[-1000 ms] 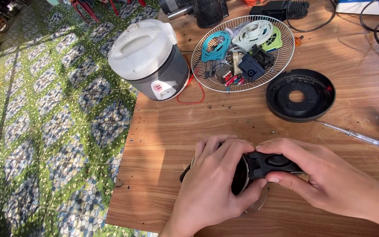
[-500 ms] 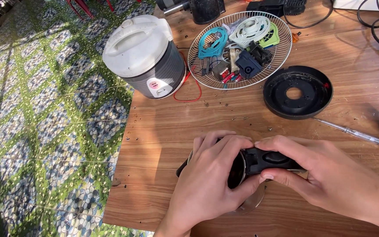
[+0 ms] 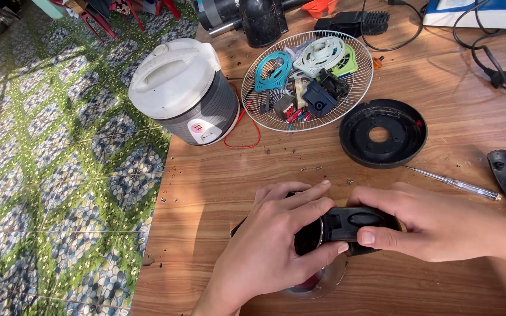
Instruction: Repairing an electric kettle by reassembling its handle components
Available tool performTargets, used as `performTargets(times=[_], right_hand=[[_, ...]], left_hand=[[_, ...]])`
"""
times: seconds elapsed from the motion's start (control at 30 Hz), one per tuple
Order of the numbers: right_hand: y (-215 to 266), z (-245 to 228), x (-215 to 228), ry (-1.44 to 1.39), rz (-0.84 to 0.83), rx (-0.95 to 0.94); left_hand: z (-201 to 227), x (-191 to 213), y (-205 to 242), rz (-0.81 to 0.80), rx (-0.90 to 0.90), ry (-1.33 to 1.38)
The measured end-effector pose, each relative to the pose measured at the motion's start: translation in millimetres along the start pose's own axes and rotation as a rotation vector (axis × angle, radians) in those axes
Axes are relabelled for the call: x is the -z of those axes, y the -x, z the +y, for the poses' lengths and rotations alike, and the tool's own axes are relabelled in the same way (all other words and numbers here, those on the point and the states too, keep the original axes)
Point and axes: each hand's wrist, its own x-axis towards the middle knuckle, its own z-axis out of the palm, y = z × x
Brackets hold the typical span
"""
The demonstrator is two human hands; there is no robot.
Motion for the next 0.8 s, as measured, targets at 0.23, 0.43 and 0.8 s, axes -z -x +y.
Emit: performTargets(times=[0.23, 0.43, 0.8], right_hand=[[-25, 4, -7, -0.524, -0.101, 0.498], [-23, -1, -14, -0.539, -0.066, 0.409], [-28, 8, -21, -0.467, 0.191, 0.323]], left_hand=[[-5, 3, -1, -0.032, 0.006, 0.050], [-11, 5, 3, 0.027, -0.047, 0.060], [-14, 6, -1, -0.060, 0.059, 0.053]])
